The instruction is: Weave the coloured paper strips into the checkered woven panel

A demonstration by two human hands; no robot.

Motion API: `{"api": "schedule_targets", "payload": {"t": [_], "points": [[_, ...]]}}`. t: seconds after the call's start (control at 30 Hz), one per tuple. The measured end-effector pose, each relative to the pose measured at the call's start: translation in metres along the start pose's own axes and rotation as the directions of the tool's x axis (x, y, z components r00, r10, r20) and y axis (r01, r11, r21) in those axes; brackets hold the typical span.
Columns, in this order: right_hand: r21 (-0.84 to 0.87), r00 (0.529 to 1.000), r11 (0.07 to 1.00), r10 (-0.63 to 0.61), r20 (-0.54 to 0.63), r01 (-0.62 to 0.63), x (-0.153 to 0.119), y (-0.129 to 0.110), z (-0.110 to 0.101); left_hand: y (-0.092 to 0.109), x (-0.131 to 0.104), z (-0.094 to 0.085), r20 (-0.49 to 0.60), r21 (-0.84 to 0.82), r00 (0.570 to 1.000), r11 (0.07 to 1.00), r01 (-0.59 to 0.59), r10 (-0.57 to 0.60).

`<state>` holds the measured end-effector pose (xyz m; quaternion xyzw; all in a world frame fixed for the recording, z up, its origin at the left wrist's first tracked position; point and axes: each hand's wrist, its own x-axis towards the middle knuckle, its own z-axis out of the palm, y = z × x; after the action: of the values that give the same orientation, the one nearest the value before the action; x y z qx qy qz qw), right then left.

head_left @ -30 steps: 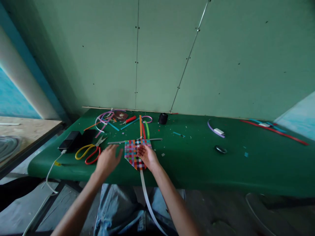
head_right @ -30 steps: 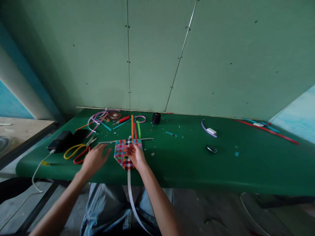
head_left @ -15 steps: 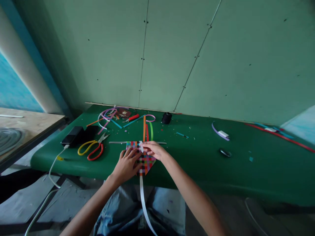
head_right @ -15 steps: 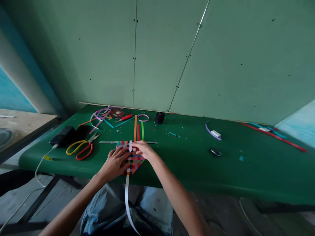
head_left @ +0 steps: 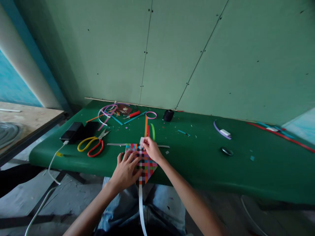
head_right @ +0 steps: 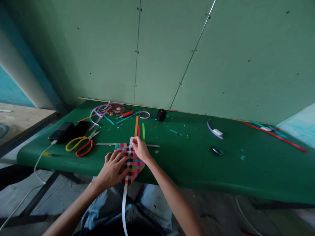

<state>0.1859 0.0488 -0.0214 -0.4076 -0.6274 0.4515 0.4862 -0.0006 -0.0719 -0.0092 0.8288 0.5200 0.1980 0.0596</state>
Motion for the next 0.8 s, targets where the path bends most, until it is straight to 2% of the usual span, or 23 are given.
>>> {"api": "schedule_targets", "payload": {"t": [0.2,0.43,0.67,0.8], "points": [[-0.134,0.998,0.989,-0.06,0.002,0.059,-0.001,0.009,0.0,0.0,-0.001,0.0,0.011,0.003,1.0,1.0,0.003,-0.003],[-0.282,0.995,0.955,-0.077,0.061,0.091,0.002,0.011,-0.001,-0.002,-0.001,0.001,-0.038,0.02,0.999,0.999,-0.03,0.03],[-0.381,0.988,0.921,-0.019,0.156,0.078,0.013,0.001,-0.003,-0.003,-0.002,0.004,-0.069,0.032,0.996,0.998,-0.046,0.048],[-0.438,0.989,0.896,-0.009,0.144,0.072,0.015,-0.001,-0.004,-0.004,-0.002,0.005,-0.084,0.033,0.995,0.998,-0.052,0.054]]}}
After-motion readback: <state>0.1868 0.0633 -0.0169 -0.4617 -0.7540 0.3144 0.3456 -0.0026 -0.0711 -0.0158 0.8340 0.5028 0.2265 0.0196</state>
